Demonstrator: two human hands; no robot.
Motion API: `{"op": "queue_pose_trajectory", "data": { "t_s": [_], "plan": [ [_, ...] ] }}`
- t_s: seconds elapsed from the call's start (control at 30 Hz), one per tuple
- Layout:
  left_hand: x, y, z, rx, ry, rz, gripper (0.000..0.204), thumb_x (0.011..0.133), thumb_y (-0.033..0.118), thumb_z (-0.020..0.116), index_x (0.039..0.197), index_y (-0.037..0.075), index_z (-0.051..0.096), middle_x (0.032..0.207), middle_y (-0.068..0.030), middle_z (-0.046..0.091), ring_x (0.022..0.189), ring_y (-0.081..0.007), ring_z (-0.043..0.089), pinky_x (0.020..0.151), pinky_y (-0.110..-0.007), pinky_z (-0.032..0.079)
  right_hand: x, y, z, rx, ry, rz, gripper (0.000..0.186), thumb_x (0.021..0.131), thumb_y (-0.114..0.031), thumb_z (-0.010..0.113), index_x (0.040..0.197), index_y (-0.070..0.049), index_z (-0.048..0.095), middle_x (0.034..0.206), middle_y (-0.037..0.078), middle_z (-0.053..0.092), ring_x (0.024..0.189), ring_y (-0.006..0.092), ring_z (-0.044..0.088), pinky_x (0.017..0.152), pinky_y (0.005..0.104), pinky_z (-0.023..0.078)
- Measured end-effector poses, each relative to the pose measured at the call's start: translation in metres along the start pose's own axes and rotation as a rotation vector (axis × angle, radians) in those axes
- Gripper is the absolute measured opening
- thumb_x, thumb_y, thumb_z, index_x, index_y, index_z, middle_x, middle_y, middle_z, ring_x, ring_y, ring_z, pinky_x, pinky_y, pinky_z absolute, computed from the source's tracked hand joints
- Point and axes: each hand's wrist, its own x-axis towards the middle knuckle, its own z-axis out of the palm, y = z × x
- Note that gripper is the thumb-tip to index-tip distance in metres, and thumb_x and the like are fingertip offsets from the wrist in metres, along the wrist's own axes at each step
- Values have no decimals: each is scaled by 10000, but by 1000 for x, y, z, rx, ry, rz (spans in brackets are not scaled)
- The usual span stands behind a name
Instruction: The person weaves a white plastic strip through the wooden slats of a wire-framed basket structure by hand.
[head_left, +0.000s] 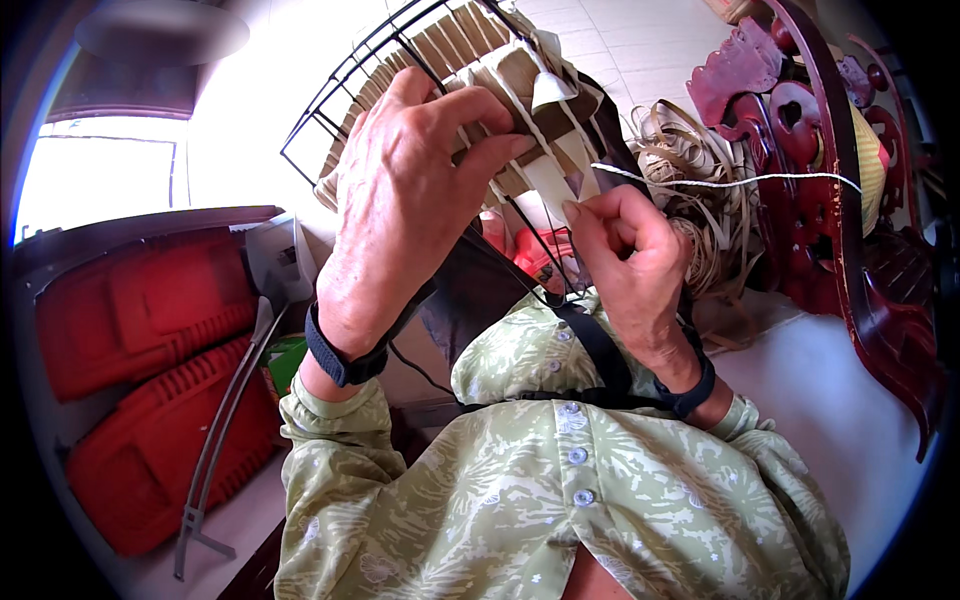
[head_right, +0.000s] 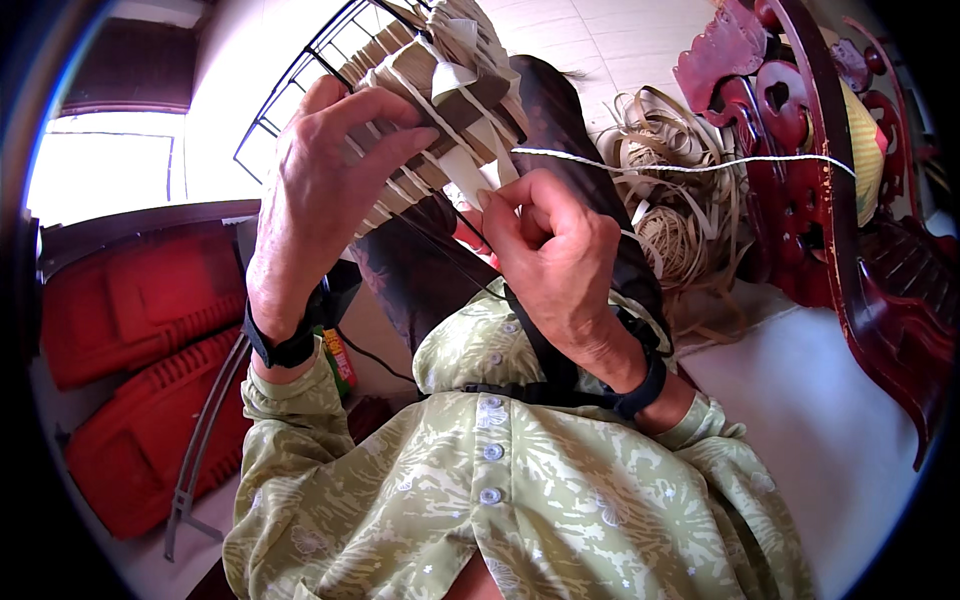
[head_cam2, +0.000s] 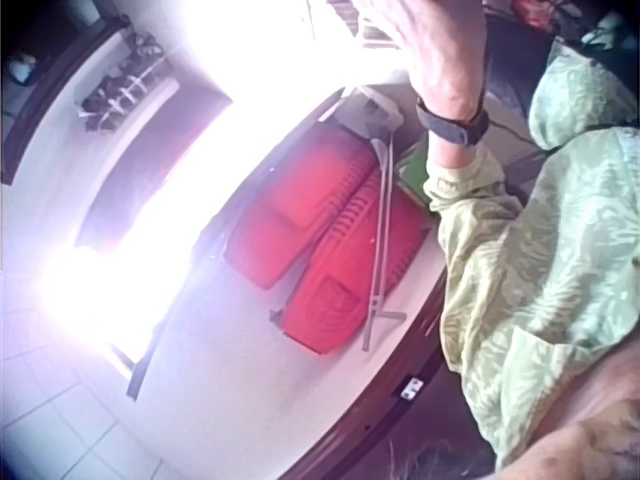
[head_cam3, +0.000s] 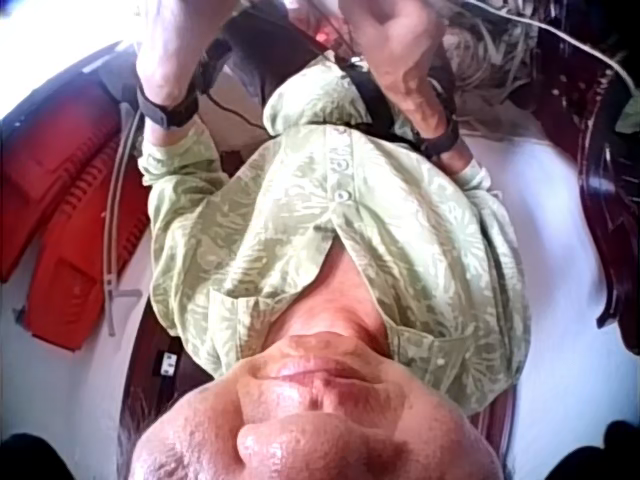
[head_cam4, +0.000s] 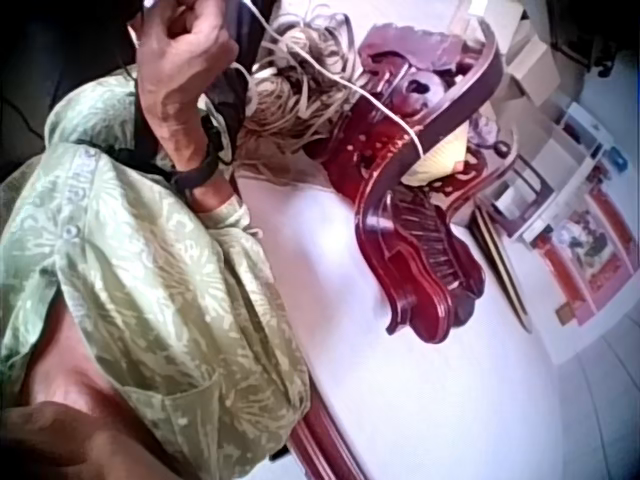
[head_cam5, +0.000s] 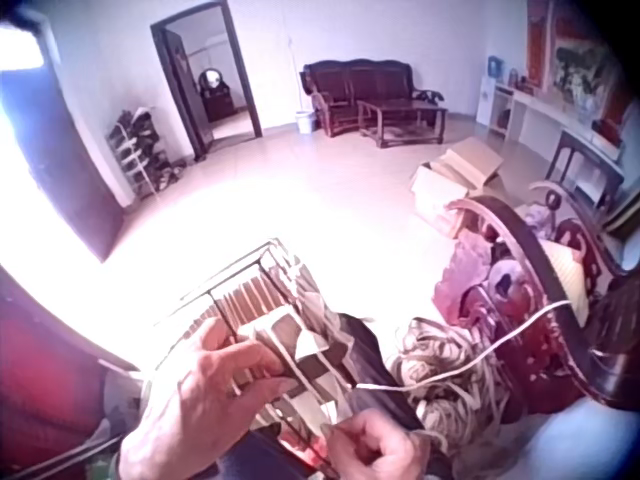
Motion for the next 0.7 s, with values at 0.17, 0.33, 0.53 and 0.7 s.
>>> {"op": "queue_pose_trajectory", "data": {
  "t_s": [0.17,0.33,0.53,0.7],
  "plan": [
    [3,-1,2,-70,-47,17,158,815,226,711,872,79,725,769,-129,533,801,-299,561,718,-415,433,1,-2,1,-7,11,-1,155,865,-74,715,762,-22,611,486,16,562,449,9,501,432,222,369],
    [2,-2,0,-50,-53,-8,152,821,201,688,869,61,722,774,-125,553,810,-295,543,715,-414,424,1,6,11,-85,47,-103,141,856,-77,724,779,-40,612,496,27,561,429,57,535,421,258,378],
    [4,2,-5,-92,-75,23,121,883,160,631,910,72,710,757,-120,583,777,-301,569,680,-414,448,17,10,22,-253,201,-483,134,849,-59,712,778,-82,601,514,32,566,433,190,577,430,311,407],
    [3,3,-2,-269,29,-71,141,935,136,604,995,51,698,718,-53,605,626,-133,511,567,-300,406,25,3,19,-317,222,-495,128,857,-51,695,774,-81,602,500,37,556,430,201,579,433,314,412]
  ]
}}
